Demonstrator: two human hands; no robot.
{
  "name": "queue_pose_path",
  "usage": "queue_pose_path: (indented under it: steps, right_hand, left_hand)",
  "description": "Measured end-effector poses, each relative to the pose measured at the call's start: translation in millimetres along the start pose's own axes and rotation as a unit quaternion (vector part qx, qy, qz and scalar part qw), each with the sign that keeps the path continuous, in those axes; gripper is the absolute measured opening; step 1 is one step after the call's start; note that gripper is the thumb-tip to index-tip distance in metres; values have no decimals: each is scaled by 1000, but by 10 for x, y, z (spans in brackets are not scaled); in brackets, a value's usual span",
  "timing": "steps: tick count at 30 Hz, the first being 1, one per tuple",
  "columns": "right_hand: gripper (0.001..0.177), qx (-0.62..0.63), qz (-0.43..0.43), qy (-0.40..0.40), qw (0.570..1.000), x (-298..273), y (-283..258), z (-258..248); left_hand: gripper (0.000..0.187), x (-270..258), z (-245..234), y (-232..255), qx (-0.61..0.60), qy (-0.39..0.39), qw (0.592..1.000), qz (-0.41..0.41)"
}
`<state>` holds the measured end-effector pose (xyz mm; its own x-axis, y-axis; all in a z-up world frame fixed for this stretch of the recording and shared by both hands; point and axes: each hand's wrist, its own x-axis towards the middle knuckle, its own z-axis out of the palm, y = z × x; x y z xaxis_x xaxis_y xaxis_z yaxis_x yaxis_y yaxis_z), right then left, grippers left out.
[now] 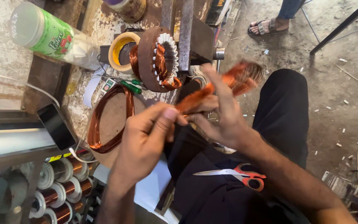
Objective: The person winds a flat copper wire around a laminated core held in a vise. They repeatedly insert small white insulating spacers between the layers of wire as they wind. The person also handles a smartphone on the workbench and uses a hammer to tap the assembly.
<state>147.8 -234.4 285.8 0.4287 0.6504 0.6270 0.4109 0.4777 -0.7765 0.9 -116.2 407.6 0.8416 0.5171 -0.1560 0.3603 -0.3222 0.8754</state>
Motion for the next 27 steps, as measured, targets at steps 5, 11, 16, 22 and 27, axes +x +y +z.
queue_pose_path:
  steps: [5, 11, 16, 22, 27]
  right_hand:
    - [30, 80, 107, 102, 986, 34, 109, 98]
    - [29, 204, 305, 183, 912, 303, 242, 200]
    - [29, -59, 163, 59, 983, 512, 126, 26]
    - [47, -147, 112, -29, 982, 729, 67, -116]
    - [39, -226, 22, -2, 974, 718, 85, 9]
  left_hand:
    - [28, -104, -277, 294, 116, 128, 963, 208]
    - [17, 575, -603, -296, 166, 214, 952, 145]
    - [24, 928, -637, -682, 113, 52, 944, 305]
    - [32, 973, -495, -656, 295, 110, 866, 388]
    - [28, 952, -460, -717, 322, 172, 855, 369]
